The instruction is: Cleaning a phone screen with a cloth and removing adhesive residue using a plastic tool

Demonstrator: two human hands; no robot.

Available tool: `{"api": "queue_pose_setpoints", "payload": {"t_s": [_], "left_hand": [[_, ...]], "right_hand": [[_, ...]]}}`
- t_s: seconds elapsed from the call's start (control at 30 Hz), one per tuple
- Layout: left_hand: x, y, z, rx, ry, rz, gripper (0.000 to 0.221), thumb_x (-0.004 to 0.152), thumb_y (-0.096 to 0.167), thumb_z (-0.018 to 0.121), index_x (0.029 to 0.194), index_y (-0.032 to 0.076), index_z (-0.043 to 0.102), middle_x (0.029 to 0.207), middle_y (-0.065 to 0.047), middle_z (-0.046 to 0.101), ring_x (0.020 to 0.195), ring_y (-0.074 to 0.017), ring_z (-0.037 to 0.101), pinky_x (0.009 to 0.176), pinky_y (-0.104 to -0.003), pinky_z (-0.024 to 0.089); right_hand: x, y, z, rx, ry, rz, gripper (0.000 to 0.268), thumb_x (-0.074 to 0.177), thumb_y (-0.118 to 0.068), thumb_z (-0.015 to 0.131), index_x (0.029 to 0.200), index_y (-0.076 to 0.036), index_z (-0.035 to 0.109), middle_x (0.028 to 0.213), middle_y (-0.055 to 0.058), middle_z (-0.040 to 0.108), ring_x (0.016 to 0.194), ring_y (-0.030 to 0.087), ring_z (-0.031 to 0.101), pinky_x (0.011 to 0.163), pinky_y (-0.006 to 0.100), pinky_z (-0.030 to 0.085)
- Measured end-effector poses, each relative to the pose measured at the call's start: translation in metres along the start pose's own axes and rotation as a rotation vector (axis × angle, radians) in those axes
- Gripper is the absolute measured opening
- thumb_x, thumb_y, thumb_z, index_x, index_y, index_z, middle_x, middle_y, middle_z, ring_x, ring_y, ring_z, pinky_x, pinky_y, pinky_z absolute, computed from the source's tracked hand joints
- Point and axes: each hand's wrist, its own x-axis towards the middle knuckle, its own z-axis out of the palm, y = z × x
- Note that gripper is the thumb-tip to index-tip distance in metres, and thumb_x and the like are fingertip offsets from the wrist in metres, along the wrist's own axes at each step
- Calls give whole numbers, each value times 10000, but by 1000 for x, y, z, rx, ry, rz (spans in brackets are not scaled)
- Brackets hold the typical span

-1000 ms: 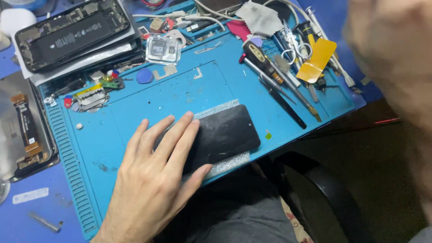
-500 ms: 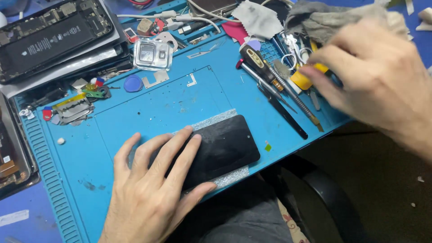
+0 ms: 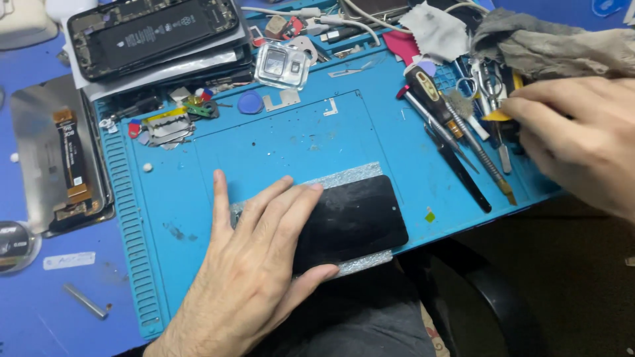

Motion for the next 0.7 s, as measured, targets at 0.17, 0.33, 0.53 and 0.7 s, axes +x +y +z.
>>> {"api": "queue_pose_setpoints", "payload": {"t_s": [0.17,0.33,0.53,0.7], "left_hand": [[-17,8,-25,-59,99,-52,738,951,612,585,1429,51,540,1494,-150,561,1380,-361,531,1178,-673,345],[-28,33,-28,-196,321,107,322,1110,184,425,1220,89,712,1190,-75,751,924,-219,629,834,-388,525],[-32,31,-7,-210,457,324,28,1109,51,742,1088,68,751,928,-31,685,684,-119,578,655,-247,484],[-36,27,-8,85,483,406,76,1111,159,742,1161,214,728,1077,82,731,941,-23,723,897,-155,639]], "right_hand": [[-90,-28,48,1094,-81,730,426,1045,33,588,1468,84,583,1402,293,586,1223,416,607,1097,503,498],[-28,-90,-85,925,-97,-342,621,845,-500,757,1373,-201,630,740,-123,707,666,130,697,679,304,605],[33,-135,-120,1251,21,-267,273,914,-232,628,1117,-113,767,973,-26,850,853,93,895,835,255,743],[29,-142,-123,1525,-256,80,671,805,-492,730,1301,-69,568,1486,198,656,1246,219,842,1076,365,642]]}}
